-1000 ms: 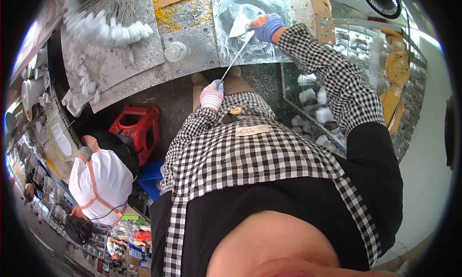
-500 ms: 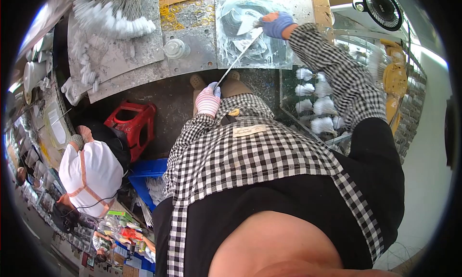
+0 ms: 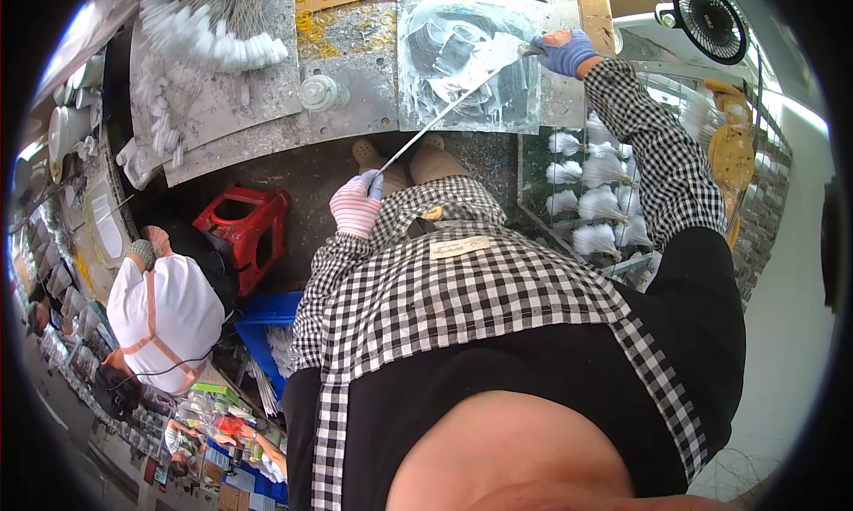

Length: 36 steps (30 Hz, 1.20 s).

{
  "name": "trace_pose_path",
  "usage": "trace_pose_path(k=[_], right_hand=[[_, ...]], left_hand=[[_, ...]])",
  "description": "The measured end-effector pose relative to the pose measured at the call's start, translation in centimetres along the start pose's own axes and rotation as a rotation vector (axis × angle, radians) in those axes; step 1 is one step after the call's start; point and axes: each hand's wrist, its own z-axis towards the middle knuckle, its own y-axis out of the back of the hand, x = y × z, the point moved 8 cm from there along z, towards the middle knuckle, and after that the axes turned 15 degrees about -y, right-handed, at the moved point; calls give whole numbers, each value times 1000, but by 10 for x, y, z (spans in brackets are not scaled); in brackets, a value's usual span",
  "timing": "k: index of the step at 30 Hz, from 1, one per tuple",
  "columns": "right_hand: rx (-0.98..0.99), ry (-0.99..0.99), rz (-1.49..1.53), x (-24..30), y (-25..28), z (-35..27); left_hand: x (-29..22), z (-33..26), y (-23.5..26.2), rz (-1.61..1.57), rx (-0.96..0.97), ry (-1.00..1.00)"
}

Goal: Assembling industrial brush components and applying white adhesive/paste to them in a workshop environment.

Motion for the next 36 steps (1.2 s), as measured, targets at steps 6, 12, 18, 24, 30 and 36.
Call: trace_pose_path(k=[6, 12, 18, 24, 30, 36], right_hand=[[-145, 245, -41, 6, -5, 11], [-207, 453, -210, 104, 10, 0], [-183, 227, 91, 35, -30, -59], [-255, -5, 482, 94, -42, -98], [-31, -318, 671, 116, -66, -154], [-47, -461, 751, 161, -77, -128]], left_hand=[[9, -23, -21, -142, -102, 92], [45, -29, -68, -271, -146, 388], [30, -7, -104, -254, -102, 409], [40, 1, -122, -311, -116, 433], [43, 10, -115, -244, 22, 384], [53, 15, -70, -337, -161, 325]])
